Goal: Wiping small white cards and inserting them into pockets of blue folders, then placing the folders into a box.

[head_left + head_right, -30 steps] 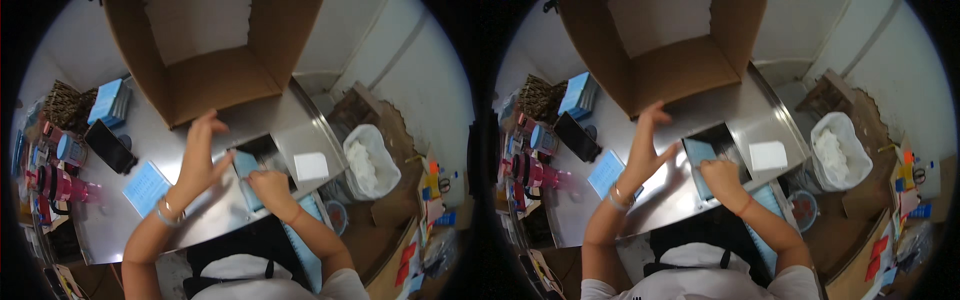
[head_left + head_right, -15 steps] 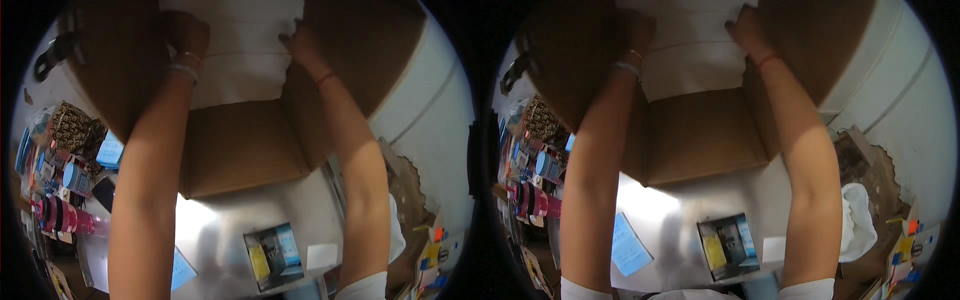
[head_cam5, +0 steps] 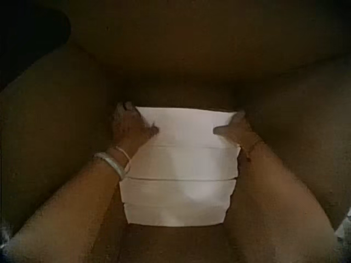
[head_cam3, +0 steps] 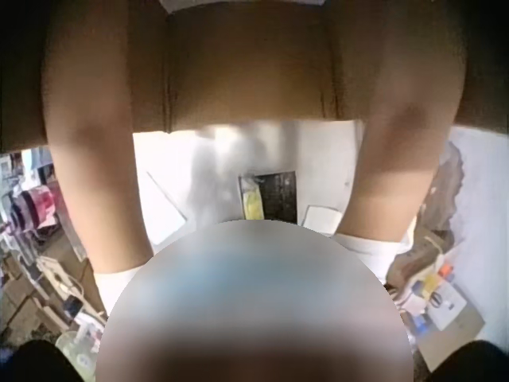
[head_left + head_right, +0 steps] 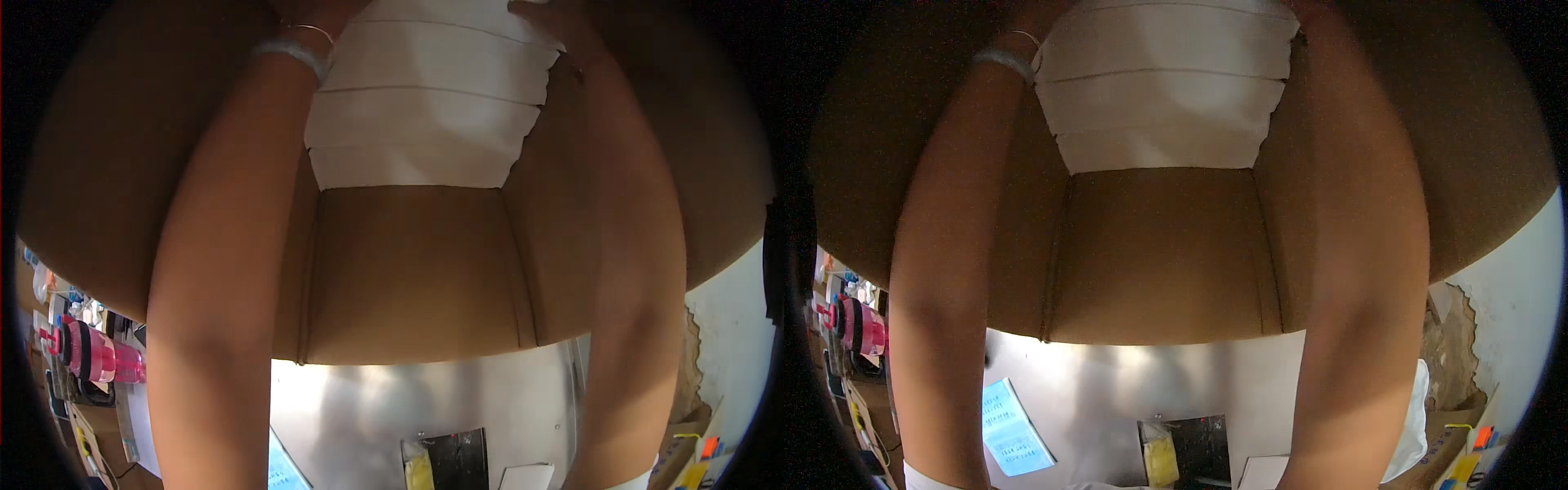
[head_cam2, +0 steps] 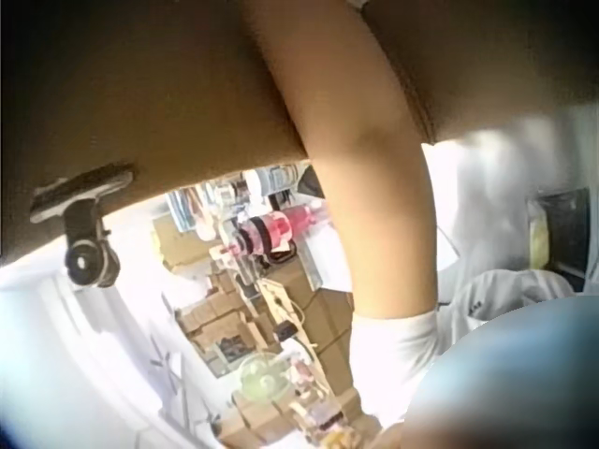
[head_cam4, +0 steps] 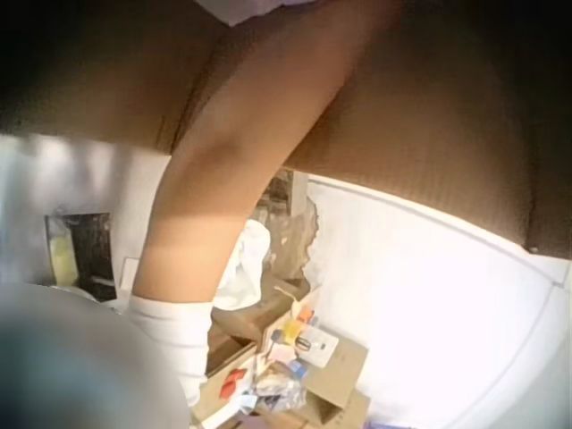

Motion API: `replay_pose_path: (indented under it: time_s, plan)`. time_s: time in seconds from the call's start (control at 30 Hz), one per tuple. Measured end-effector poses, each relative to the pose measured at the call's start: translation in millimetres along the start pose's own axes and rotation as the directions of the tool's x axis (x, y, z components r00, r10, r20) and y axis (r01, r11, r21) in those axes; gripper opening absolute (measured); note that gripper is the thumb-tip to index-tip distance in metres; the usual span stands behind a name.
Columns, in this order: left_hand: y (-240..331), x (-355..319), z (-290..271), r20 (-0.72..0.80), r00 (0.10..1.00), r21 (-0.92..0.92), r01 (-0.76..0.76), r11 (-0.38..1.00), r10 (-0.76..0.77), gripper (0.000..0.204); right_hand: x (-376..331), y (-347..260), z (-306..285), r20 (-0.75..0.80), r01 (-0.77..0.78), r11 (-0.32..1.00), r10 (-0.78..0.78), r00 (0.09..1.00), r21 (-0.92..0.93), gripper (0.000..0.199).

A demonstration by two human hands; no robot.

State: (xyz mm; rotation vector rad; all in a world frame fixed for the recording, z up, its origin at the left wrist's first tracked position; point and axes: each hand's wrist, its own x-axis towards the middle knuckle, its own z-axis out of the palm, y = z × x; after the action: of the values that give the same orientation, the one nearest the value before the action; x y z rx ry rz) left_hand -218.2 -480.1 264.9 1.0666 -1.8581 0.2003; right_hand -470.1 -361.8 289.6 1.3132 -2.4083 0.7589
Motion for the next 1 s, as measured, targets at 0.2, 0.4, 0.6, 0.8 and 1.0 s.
replay_pose_path:
  time_s: [0.2, 0.4, 0.6, 0.8, 1.0]
  plan:
    - [-115, 60, 66, -0.587, 0.396, 0.499, -0.51, 0.701, 0.706, 0.105, -5, -12, 8, -0.141, 0.246, 0.936, -0.216, 0.966, 0.252, 0.126]
    - [-4, -81, 5, -0.462, 0.82, -0.815, -0.242, 0.526, -0.338, 0.102, -146, -24, -9, -0.76, 0.264, 0.963, -0.128, 0.637, 0.059, 0.081]
    - [7, -290, -139, 0.154, 0.979, -0.874, 0.198, 0.444, -0.134, 0.116, -482, -51, -91, -0.71, 0.069, 0.982, -0.176, 0.682, -0.177, 0.081]
    - [40, -438, -152, 0.309, 0.774, -0.905, 0.062, 0.42, 0.553, 0.072, -715, -8, -68, -0.635, -0.624, 0.767, 0.558, 0.535, 0.148, 0.075]
    - [66, -371, -167, 0.539, 0.256, -0.772, -0.229, 0.592, 0.802, 0.082, -712, -4, -142, -0.203, -0.735, 0.675, 0.731, 0.652, 0.07, 0.077]
